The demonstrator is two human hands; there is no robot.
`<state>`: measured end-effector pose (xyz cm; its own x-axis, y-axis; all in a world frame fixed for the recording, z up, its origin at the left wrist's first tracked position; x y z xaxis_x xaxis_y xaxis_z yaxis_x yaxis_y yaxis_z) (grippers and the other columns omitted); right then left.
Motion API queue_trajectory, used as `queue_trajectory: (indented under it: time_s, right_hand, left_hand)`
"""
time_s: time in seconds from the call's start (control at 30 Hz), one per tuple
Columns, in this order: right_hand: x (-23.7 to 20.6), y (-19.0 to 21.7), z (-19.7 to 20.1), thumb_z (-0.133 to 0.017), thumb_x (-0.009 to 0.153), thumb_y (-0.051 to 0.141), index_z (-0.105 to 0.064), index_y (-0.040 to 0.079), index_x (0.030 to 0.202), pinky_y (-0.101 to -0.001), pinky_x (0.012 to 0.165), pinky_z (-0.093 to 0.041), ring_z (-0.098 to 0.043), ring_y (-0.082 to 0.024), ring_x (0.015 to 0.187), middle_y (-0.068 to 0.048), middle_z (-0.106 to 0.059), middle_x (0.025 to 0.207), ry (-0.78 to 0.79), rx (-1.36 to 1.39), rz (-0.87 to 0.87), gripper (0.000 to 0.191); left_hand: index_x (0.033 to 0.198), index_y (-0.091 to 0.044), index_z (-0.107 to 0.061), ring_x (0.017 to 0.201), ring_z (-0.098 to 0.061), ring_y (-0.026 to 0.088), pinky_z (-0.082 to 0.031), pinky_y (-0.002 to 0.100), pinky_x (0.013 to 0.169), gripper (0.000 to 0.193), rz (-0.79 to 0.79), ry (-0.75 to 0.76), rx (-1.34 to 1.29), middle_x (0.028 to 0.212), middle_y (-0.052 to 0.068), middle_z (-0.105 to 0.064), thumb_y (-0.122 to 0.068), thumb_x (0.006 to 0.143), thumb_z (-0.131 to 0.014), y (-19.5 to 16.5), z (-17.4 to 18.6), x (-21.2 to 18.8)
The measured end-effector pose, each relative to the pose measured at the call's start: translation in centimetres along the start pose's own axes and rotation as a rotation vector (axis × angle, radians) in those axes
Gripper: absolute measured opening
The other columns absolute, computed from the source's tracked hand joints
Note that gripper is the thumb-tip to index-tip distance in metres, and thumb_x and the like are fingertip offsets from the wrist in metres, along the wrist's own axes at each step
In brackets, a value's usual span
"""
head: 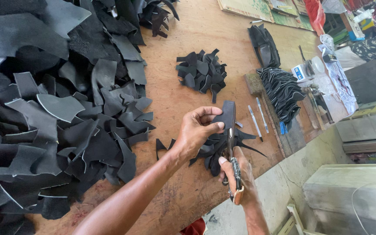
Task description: The person trims irregular black leather pieces with scissors, cutting off excess edges one piece at a time. Trimmed pieces are placed into a pile on the table while offcuts accumulate nearby, working through a large heap of leather scraps.
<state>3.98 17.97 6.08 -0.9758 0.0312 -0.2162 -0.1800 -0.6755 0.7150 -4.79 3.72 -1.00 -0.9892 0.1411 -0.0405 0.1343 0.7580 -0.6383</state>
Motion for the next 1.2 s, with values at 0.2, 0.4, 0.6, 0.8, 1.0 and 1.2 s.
queue_trajectory:
  time_s: [0.2, 0.4, 0.6, 0.8, 1.0, 1.2]
  right_hand:
    - [-0.2, -0.9, -1.3, -0.061, 0.091, 0.026, -0.054, 0.002, 0.089, -0.0344, 0.047, -0.055, -0.063, -0.017, 0.052, -0.007, -0.06, 0.062, -0.009, 0.004, -0.029, 0.026]
    - [-0.2, -1.7, -1.6, -0.063, 0.091, 0.03, -0.053, 0.002, 0.087, -0.0339, 0.047, -0.057, -0.063, -0.015, 0.054, -0.008, -0.06, 0.065, -0.019, 0.0, -0.146, 0.03]
    - [-0.2, -2.2, -1.6, -0.063, 0.091, 0.03, -0.052, 0.003, 0.088, -0.0334, 0.047, -0.057, -0.063, -0.015, 0.054, -0.008, -0.061, 0.065, -0.02, -0.013, -0.146, 0.029]
    - [-0.2, -2.7, -1.6, -0.063, 0.09, 0.03, -0.052, 0.004, 0.089, -0.0331, 0.048, -0.057, -0.064, -0.016, 0.054, -0.008, -0.061, 0.065, -0.01, 0.008, -0.103, 0.028]
    - [-0.2, -3.0, -1.5, -0.063, 0.09, 0.029, -0.051, 0.003, 0.09, -0.0337, 0.05, -0.056, -0.064, -0.017, 0.056, -0.009, -0.061, 0.068, 0.009, 0.039, -0.124, 0.029]
    - [-0.3, -2.9, -1.2, -0.061, 0.09, 0.032, -0.052, 0.005, 0.092, -0.035, 0.051, -0.055, -0.067, -0.018, 0.056, -0.008, -0.062, 0.067, 0.034, -0.026, -0.087, 0.029]
  left_hand:
    - [0.117, 0.006, -0.063, 0.086, -0.073, 0.017, -0.064, 0.03, 0.079, 0.038, 0.102, -0.043, -0.061, 0.099, 0.013, -0.074, 0.011, 0.081, -0.073, 2.5, 1.7, 0.7]
    - [0.117, 0.005, -0.063, 0.086, -0.073, 0.017, -0.063, 0.031, 0.08, 0.038, 0.109, -0.029, -0.066, 0.098, 0.011, -0.074, 0.011, 0.081, -0.073, 3.9, 2.4, 0.8]
    - [0.117, 0.004, -0.063, 0.088, -0.072, 0.016, -0.063, 0.031, 0.08, 0.036, 0.101, -0.023, -0.051, 0.099, 0.01, -0.073, 0.012, 0.082, -0.072, 3.7, 2.4, 0.6]
    - [0.115, 0.003, -0.065, 0.087, -0.072, 0.015, -0.063, 0.031, 0.08, 0.036, 0.087, -0.024, -0.048, 0.099, 0.01, -0.074, 0.012, 0.081, -0.073, 3.7, 2.2, 0.6]
    - [0.113, 0.003, -0.066, 0.084, -0.072, 0.014, -0.063, 0.029, 0.077, 0.037, 0.109, -0.066, 0.002, 0.098, 0.01, -0.074, 0.01, 0.078, -0.077, 3.5, 2.0, 0.3]
    - [0.112, 0.003, -0.067, 0.084, -0.071, 0.013, -0.063, 0.028, 0.077, 0.037, 0.074, -0.063, -0.007, 0.097, 0.009, -0.074, 0.009, 0.078, -0.078, 3.0, 1.8, -0.1]
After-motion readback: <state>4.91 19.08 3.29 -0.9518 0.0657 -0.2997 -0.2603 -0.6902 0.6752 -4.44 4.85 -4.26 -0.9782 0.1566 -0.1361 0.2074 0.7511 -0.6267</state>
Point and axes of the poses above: each hand's wrist, its own x-axis towards the middle knuckle, its own z-axis out of the back of the hand, y = z × x, the point moved 2 cm from there along x, towards the middle knuckle
